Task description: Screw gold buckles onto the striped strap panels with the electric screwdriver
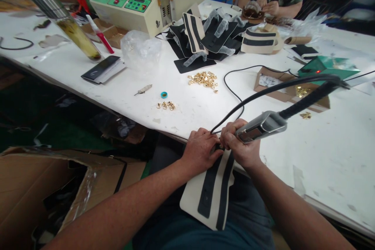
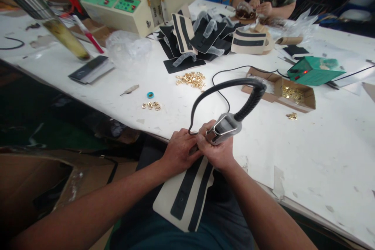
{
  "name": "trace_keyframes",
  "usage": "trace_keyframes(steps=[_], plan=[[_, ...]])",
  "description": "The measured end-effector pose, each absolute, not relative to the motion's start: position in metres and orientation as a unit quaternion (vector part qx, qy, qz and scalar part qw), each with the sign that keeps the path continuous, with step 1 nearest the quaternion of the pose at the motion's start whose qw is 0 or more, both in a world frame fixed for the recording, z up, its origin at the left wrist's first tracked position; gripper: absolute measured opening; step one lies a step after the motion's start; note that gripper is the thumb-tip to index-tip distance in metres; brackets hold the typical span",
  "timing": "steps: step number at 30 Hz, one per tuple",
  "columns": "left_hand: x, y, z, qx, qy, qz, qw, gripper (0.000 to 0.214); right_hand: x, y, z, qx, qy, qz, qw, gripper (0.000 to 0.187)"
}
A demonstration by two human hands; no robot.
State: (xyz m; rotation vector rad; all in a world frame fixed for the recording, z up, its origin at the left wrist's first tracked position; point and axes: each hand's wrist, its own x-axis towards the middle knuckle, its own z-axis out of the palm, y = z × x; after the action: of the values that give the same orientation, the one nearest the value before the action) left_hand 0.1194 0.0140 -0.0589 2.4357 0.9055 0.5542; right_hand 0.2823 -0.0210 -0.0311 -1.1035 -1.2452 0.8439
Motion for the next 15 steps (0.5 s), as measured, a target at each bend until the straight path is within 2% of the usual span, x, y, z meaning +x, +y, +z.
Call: trace_keyframes(steps=[6, 15], plan=[[0.118, 0.013, -0.056, 0.895, 0.331, 0.196, 0.225, 0.021, 0.280, -0.022, -0.029, -0.491, -0.508, 0.340, 0.621, 0.032], [0.120, 0.011, -0.058, 0.892, 0.357, 0.192, 0.201, 0.024, 0.282, -0.016, 0.001, -0.461, -0.557, 0.445, 0.529, 0.042]])
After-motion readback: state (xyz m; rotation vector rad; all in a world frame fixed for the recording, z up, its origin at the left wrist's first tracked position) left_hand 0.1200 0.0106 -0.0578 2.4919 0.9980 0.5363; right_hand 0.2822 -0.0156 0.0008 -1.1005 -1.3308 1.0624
